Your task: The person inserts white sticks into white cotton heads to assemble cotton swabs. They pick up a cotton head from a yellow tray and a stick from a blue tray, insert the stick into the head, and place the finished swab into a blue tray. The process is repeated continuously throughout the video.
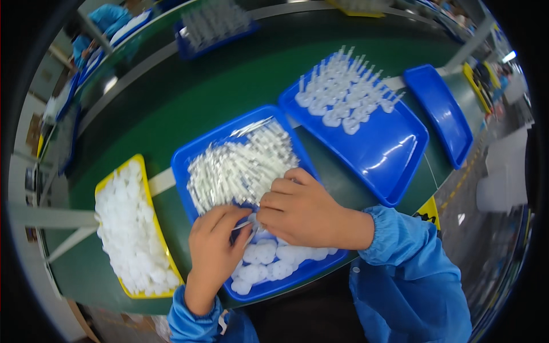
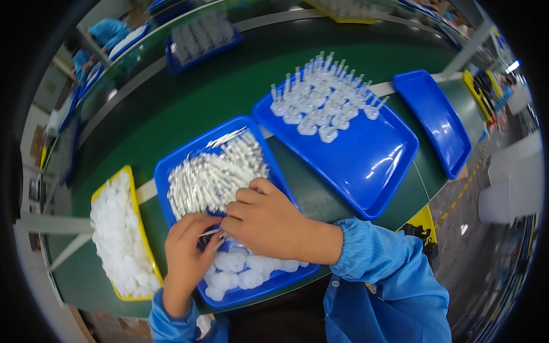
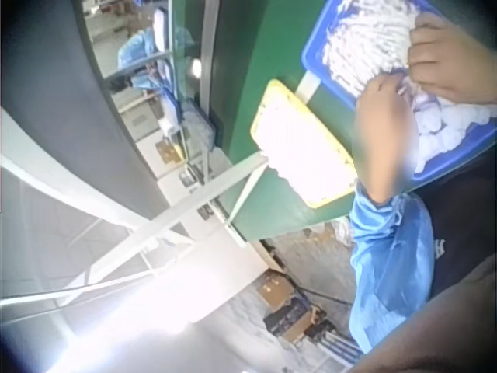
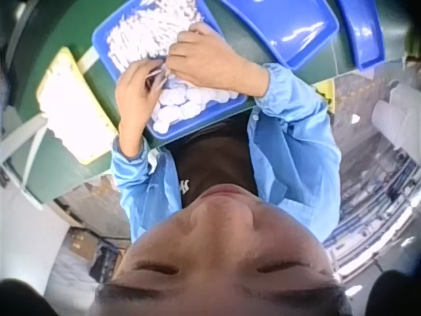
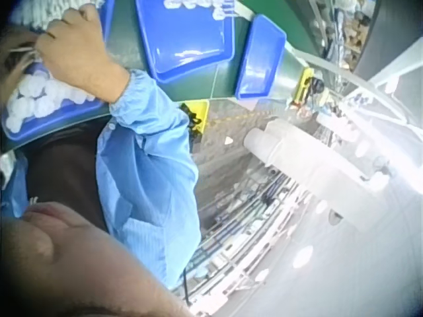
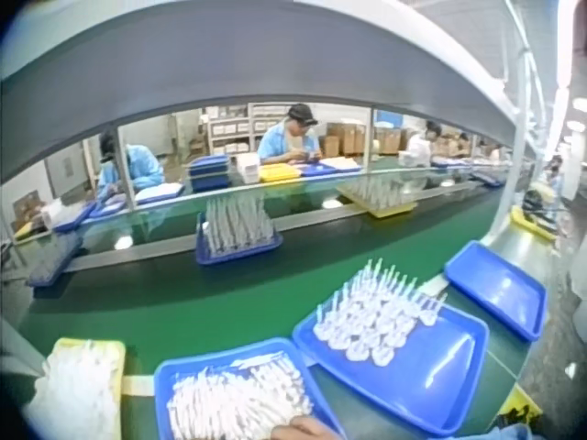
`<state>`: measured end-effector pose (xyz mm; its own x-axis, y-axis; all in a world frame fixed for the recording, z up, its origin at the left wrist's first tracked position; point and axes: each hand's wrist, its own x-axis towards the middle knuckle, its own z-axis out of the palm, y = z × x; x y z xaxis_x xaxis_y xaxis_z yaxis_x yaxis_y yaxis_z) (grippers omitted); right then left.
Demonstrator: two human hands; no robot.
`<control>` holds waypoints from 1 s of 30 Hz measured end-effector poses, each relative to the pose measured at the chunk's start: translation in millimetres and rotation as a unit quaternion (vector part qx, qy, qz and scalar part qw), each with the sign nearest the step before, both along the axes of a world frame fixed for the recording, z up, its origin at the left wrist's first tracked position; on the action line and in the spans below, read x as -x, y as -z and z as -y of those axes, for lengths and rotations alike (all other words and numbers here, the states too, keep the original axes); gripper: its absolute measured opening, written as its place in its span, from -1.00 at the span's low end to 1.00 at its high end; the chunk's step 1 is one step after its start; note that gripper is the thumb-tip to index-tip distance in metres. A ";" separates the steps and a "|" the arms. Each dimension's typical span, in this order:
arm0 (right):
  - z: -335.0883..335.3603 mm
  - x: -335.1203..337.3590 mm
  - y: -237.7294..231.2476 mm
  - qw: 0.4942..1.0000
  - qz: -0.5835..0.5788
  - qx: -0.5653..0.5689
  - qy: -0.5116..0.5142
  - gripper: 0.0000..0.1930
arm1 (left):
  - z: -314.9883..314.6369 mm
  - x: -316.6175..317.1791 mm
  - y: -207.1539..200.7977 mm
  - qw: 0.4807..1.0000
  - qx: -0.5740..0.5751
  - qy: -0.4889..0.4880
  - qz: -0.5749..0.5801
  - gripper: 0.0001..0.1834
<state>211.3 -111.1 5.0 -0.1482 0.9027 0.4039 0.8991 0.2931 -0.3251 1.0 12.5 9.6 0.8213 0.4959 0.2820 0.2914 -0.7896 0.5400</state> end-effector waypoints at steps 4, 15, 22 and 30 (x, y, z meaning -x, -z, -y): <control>47.2 -57.5 -28.7 0.986 -0.088 -0.058 0.126 -0.84 | -0.4 12.8 -2.9 0.999 -0.027 0.002 0.025 -0.72; 131.6 -183.3 -8.5 0.894 0.032 0.043 0.444 -0.85 | -6.1 16.2 8.4 0.998 -0.046 0.012 0.041 -0.72; 116.7 -146.0 -21.5 0.913 0.166 -0.034 0.372 -0.74 | 6.8 4.3 -26.3 0.991 -0.030 0.116 -0.057 -0.56; 33.1 -62.0 -35.6 0.979 0.102 -0.085 0.154 -0.86 | 37.5 -6.1 -12.3 0.982 0.000 0.177 -0.061 -0.55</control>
<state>273.3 -144.1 40.5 0.0274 0.8400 0.5419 0.9944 0.0323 -0.1005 7.1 -25.0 21.9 0.9700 0.1740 0.1699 0.0621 -0.8527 0.5187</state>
